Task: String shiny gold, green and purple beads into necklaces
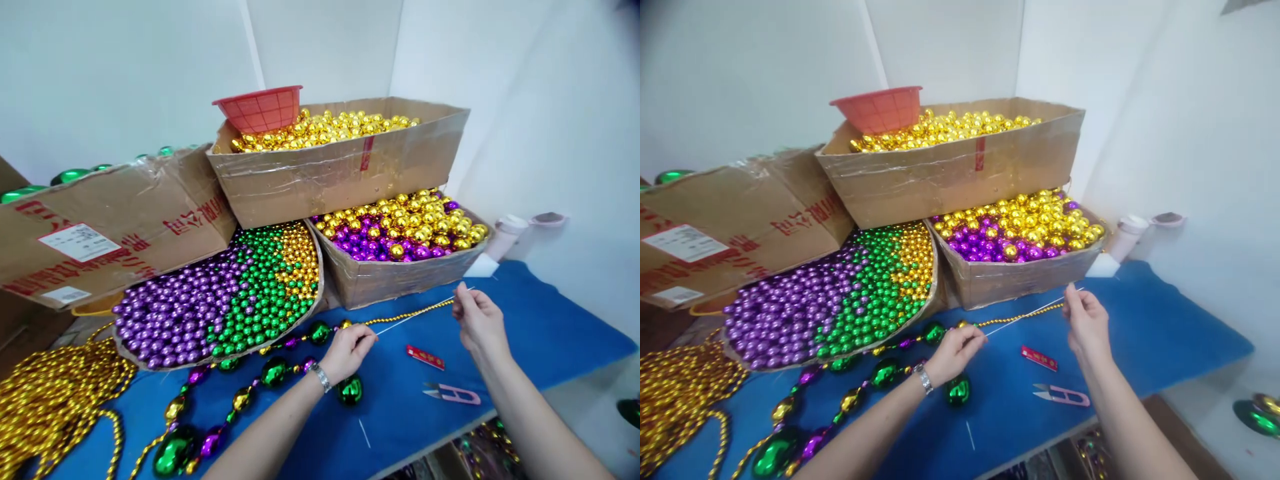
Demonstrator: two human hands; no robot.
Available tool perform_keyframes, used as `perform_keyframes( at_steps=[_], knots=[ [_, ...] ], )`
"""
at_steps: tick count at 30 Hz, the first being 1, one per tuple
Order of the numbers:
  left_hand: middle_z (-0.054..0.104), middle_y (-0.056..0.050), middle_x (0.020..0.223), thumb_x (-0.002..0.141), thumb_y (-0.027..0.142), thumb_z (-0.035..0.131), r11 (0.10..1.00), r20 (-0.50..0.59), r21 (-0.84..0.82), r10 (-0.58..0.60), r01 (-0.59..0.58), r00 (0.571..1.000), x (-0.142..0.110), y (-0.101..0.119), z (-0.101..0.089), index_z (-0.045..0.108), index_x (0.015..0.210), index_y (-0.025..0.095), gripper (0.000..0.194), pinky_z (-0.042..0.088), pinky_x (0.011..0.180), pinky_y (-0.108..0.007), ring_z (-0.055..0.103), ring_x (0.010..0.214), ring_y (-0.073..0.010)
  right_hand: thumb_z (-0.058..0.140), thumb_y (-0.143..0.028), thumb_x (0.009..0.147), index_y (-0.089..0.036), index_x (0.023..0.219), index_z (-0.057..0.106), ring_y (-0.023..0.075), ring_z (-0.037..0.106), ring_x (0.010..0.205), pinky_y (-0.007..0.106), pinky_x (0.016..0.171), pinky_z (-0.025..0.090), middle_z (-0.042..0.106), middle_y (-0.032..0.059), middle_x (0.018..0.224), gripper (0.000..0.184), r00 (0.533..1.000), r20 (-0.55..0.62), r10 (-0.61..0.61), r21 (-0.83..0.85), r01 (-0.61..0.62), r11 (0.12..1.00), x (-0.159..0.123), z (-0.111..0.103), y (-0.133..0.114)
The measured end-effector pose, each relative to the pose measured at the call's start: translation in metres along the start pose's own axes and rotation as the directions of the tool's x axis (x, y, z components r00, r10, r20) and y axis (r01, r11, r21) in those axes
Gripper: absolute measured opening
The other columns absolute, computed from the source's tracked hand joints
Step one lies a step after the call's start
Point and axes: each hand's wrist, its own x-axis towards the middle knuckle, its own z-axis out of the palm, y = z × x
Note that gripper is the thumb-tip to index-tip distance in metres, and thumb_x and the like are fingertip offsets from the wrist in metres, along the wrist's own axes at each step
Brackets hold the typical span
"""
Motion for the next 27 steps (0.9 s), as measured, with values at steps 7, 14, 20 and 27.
perform_keyframes(
  at_steps=[7,14,20,27],
  knots=[
    [0.063,-0.001,0.065,0.083,0.037,0.051,1.0,0.152,0.005,0.001,-0.001,0.988,0.008,0.013,-0.008,0.066,0.078,0.019,0.024,0.036,0.059,-0.022,0.054,0.06,-0.0138,0.067,-0.047,0.074,-0.013,0.075,0.056,0.0051,0.042,0.045,0.018,0.042,0.034,0.05,-0.0064,0.055,0.035,0.95,-0.31,-0.032,-0.054,0.016,0.998,0.033,-0.021,0.017],
    [0.062,0.0,0.06,0.082,0.038,0.053,0.985,0.233,-0.103,-0.108,0.135,0.966,-0.002,0.0,-0.035,0.063,0.071,0.017,0.026,0.038,0.055,-0.021,0.054,0.054,-0.012,0.05,-0.034,0.091,-0.012,0.086,0.056,0.0031,0.045,0.045,0.015,0.04,0.038,0.05,-0.0052,0.064,0.024,0.842,-0.524,0.129,-0.089,-0.204,0.975,0.087,-0.084,0.011],
    [0.068,-0.009,0.088,0.083,0.037,0.054,0.868,0.21,-0.45,-0.125,0.209,0.97,-0.005,0.012,-0.054,0.063,0.082,0.015,0.025,0.045,0.077,-0.027,0.061,0.083,-0.0178,0.05,-0.029,0.091,-0.013,0.085,0.058,0.0037,0.048,0.05,0.015,0.043,0.04,0.054,-0.0027,0.069,0.019,0.81,-0.552,0.199,-0.158,-0.336,0.928,0.093,-0.129,0.023],
    [0.063,-0.006,0.073,0.083,0.029,0.057,0.711,0.173,-0.682,-0.067,0.168,0.983,0.015,0.059,-0.064,0.061,0.076,0.014,0.017,0.046,0.078,-0.032,0.061,0.075,-0.017,0.051,-0.028,0.091,-0.011,0.079,0.058,0.0022,0.047,0.045,0.013,0.041,0.039,0.055,-0.0037,0.065,0.022,0.874,-0.347,0.341,-0.167,-0.415,0.894,0.082,-0.14,0.059]
  ],
)
